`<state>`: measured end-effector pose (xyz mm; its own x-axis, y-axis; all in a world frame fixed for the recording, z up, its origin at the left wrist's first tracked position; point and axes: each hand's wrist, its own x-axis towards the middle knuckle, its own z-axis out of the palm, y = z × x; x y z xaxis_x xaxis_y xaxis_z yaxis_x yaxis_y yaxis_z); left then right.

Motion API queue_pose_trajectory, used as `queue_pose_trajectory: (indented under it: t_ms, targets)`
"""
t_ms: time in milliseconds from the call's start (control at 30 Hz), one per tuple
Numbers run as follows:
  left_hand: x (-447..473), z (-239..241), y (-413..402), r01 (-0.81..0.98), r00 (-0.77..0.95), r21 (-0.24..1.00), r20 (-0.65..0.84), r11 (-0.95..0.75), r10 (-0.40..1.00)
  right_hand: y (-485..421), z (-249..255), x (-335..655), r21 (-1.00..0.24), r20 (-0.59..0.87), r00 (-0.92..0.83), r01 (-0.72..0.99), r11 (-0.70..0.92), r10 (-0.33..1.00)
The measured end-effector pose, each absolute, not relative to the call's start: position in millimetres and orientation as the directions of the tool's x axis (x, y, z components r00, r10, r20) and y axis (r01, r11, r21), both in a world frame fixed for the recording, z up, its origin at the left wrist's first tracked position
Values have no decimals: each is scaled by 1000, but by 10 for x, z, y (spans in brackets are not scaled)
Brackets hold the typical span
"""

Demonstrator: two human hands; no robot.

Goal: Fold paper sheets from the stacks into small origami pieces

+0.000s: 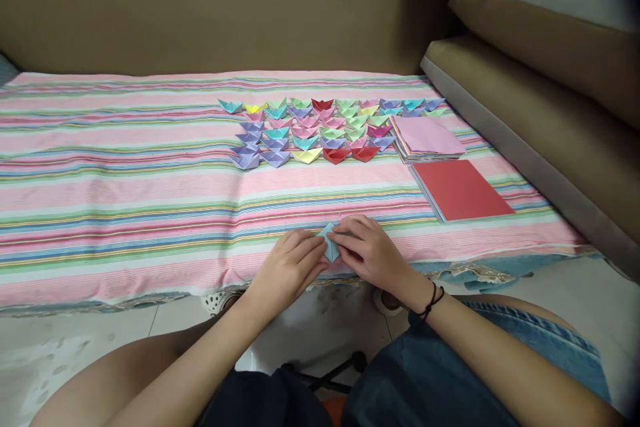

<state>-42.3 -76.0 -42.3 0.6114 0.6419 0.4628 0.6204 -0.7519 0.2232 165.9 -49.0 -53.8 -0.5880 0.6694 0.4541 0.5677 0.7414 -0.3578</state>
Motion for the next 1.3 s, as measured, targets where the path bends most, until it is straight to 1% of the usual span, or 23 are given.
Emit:
queue_pose_trajectory:
  t_ms: [100,200,433,600,833,1133,1233,1300]
  targets:
    - [-383,-461,-767,603,603,288,446,-744,661,-490,-530,1660,-363,452,-589,564,741,670]
    - [-368,-459,-762,613,611,295,411,-732,677,-486,-525,1657,-365,460,-585,561,743,668]
    - [-410,-412,-723,604,666,256,357,-754,655,-489,-505,1644,-384,454,-573,565,730,682]
    - [-456,-385,-746,581,714,192,346,-791,609,-491,-486,1646,-400,443,-575,561,725,688]
    - [-461,-365,-780,594,743,174,254,-785,619,-482,-496,1657,-414,438,-570,559,719,695]
    - [-440,-324,-815,603,738,185,242,-776,630,-490,-506,1650,-410,435,-569,565,716,698]
    - [-437,-319,-819,609,740,162,238,-776,630,-490,-504,1649,-413,438,-568,561,717,697]
    - [-421,-339,-832,618,740,118,247,-777,626,-491,-504,1648,-413,439,-569,560,719,695]
